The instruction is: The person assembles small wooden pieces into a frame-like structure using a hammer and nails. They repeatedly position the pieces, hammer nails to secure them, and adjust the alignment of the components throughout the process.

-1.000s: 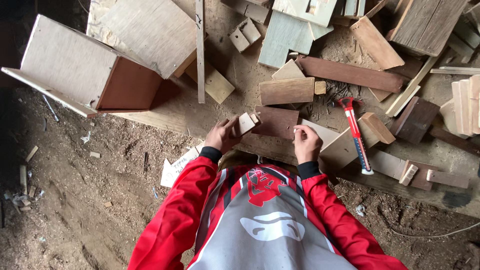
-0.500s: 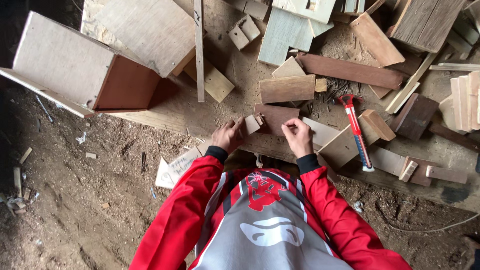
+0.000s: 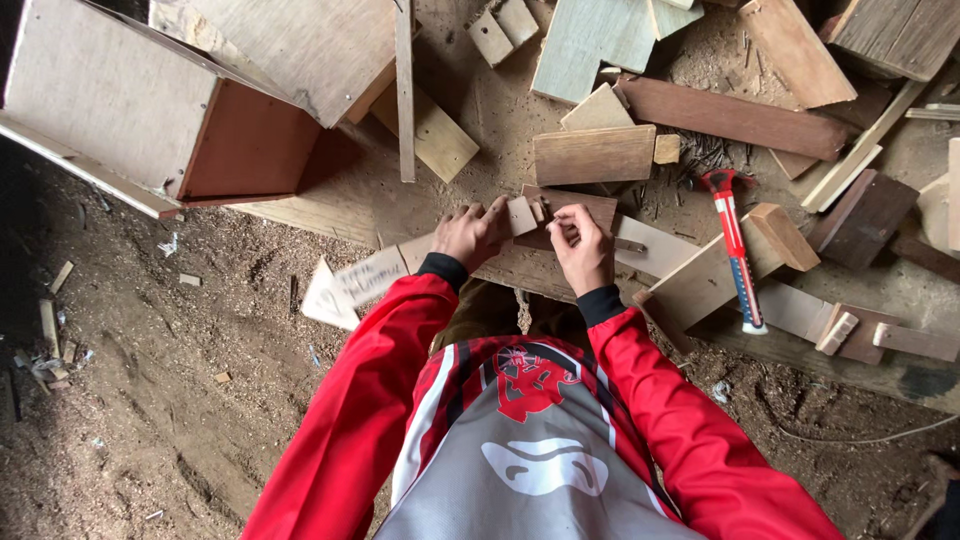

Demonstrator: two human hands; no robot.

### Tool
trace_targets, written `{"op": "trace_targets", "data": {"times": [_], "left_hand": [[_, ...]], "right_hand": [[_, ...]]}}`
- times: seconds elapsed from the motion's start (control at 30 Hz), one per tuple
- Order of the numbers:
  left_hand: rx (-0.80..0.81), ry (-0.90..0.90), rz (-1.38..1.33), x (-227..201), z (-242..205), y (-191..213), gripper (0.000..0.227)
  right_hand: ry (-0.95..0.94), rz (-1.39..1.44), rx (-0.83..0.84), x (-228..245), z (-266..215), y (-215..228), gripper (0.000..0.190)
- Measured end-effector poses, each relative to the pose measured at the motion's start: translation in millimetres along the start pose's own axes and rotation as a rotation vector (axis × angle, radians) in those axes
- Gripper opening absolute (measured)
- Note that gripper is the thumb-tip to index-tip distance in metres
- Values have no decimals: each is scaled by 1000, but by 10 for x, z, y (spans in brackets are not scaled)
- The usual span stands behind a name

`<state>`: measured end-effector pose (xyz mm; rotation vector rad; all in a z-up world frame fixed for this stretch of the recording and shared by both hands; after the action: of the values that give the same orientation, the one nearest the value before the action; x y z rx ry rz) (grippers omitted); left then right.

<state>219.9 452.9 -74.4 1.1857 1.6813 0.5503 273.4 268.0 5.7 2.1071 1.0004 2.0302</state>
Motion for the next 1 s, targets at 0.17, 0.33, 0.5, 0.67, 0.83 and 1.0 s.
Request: {"op": "trace_targets", "data": {"times": [0.17,0.33,0.5,0.67,0.83,1.0], "left_hand": [[-131,33,-38,20,-117,-169,96],[-168,110,-28,21,-192,-286,87],[-217,121,-129,-228,-379,-290,84],[-291,168,-149,-321,-546,-248,95],[-296,239,-196,-393,-602,-420,99],[-336,234,-261,-357,-636,-537,91]], "right_hand": [[81,-99,-41,106,0,66,6],[106,-138,-38,239,-29,92,6],[133,-180,-13,367,-44,116,6],[320,-328,73,589,39,-63,7],[434,-405,173,678,-17,-116,9],[458,-414,263,653,-15,-123,8]]}}
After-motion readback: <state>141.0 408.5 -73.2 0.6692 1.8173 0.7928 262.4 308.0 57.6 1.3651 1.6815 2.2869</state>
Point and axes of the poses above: each hand's wrist, its own z-axis towards the middle knuckle, its own y-axis out of the back of the hand, x = y × z, the point moved 10 cm from there along z, towards the middle knuckle, and after that the axes turned 11 degrees about x, right-handed, at the moved point
